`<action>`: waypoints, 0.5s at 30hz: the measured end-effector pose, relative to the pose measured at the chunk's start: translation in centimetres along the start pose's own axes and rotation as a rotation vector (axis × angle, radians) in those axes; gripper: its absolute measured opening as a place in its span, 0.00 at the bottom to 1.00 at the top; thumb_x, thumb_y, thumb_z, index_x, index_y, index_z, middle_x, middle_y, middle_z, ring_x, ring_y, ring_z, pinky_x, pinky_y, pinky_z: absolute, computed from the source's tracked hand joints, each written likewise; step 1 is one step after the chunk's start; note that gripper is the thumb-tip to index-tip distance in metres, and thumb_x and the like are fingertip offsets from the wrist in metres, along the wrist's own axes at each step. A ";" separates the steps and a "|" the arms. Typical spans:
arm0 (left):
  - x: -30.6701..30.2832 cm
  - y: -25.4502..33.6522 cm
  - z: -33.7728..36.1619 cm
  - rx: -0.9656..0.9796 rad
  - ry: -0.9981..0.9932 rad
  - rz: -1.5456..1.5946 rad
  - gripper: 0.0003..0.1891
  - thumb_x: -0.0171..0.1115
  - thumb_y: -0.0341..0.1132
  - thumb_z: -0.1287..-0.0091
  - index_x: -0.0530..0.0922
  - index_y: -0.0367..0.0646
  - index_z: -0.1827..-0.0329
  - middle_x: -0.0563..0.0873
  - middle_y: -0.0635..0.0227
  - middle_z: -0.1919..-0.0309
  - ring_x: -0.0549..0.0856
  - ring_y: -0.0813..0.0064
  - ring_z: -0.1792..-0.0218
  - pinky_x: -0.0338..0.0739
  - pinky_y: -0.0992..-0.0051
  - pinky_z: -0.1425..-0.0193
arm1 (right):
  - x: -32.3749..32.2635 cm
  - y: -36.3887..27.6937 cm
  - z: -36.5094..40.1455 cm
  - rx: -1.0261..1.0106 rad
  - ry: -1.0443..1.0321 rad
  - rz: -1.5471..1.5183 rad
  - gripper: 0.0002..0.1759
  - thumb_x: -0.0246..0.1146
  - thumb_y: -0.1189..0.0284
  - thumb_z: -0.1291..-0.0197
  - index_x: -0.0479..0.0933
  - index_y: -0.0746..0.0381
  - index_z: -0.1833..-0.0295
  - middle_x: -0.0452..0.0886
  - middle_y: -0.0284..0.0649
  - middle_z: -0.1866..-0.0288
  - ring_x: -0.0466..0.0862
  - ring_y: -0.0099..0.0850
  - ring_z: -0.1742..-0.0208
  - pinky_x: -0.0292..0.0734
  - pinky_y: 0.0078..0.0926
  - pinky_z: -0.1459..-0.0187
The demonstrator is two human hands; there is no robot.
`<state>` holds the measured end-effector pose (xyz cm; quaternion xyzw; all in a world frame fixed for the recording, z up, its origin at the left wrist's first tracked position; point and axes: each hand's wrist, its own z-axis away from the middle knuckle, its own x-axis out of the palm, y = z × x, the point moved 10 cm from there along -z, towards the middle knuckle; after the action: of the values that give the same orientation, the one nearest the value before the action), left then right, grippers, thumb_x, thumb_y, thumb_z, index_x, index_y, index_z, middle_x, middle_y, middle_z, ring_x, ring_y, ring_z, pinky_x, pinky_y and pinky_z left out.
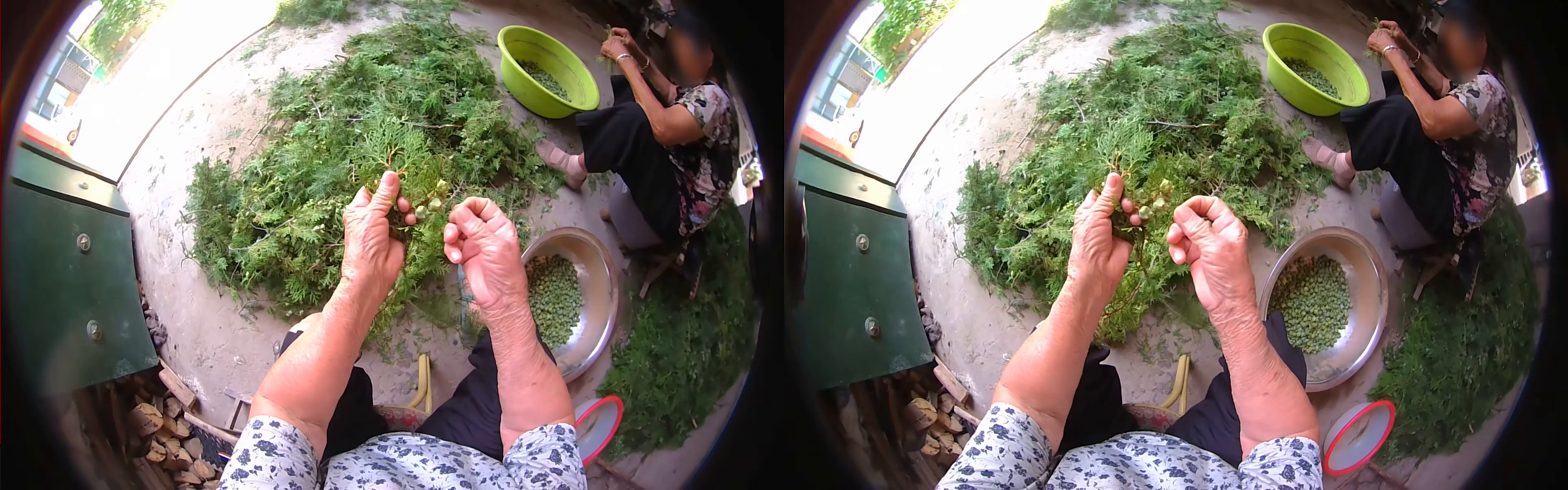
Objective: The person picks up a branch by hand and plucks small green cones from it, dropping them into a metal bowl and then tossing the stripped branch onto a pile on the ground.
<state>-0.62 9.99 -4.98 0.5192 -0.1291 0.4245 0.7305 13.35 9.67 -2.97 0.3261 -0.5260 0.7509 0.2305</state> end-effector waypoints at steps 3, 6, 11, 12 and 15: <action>0.3 -0.3 -0.1 -0.005 -0.045 -0.009 0.09 0.63 0.37 0.37 0.72 0.44 0.66 0.75 0.74 0.76 0.73 0.82 0.76 0.70 0.81 0.73 | -0.5 -0.1 0.1 -0.132 0.126 0.231 0.13 0.65 0.78 0.44 0.71 0.66 0.56 0.75 0.35 0.65 0.76 0.18 0.73 0.69 0.12 0.78; 1.0 -1.0 0.4 -0.061 -0.107 -0.085 0.09 0.64 0.37 0.37 0.73 0.44 0.66 0.75 0.74 0.75 0.73 0.82 0.76 0.70 0.81 0.73 | 0.2 0.3 -0.2 -0.126 0.123 0.259 0.12 0.64 0.78 0.44 0.71 0.66 0.56 0.75 0.35 0.65 0.75 0.18 0.73 0.69 0.12 0.78; 1.0 -1.0 0.6 -0.083 -0.075 -0.099 0.08 0.66 0.35 0.39 0.74 0.44 0.66 0.76 0.76 0.75 0.73 0.83 0.76 0.69 0.81 0.76 | -0.9 1.0 -0.5 -0.044 0.107 0.185 0.11 0.60 0.66 0.37 0.70 0.63 0.59 0.73 0.34 0.70 0.71 0.17 0.79 0.62 0.13 0.84; 1.1 -1.0 0.7 -0.082 -0.076 -0.099 0.08 0.66 0.35 0.39 0.74 0.44 0.66 0.76 0.76 0.75 0.73 0.83 0.76 0.69 0.81 0.76 | -0.7 0.9 -0.4 -0.045 0.106 0.184 0.11 0.60 0.66 0.37 0.70 0.63 0.59 0.73 0.34 0.70 0.71 0.17 0.79 0.62 0.13 0.84; 1.1 -2.0 1.0 -0.171 -0.062 -0.059 0.09 0.66 0.34 0.40 0.73 0.44 0.66 0.76 0.76 0.75 0.73 0.83 0.76 0.68 0.82 0.77 | -1.5 1.8 -0.1 0.044 0.214 0.012 0.13 0.57 0.63 0.35 0.68 0.61 0.63 0.68 0.33 0.75 0.69 0.18 0.81 0.63 0.15 0.85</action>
<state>1.82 9.46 -5.19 0.4715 -0.1720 0.3742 0.7798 13.13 9.17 -5.26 0.2457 -0.4836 0.7943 0.2737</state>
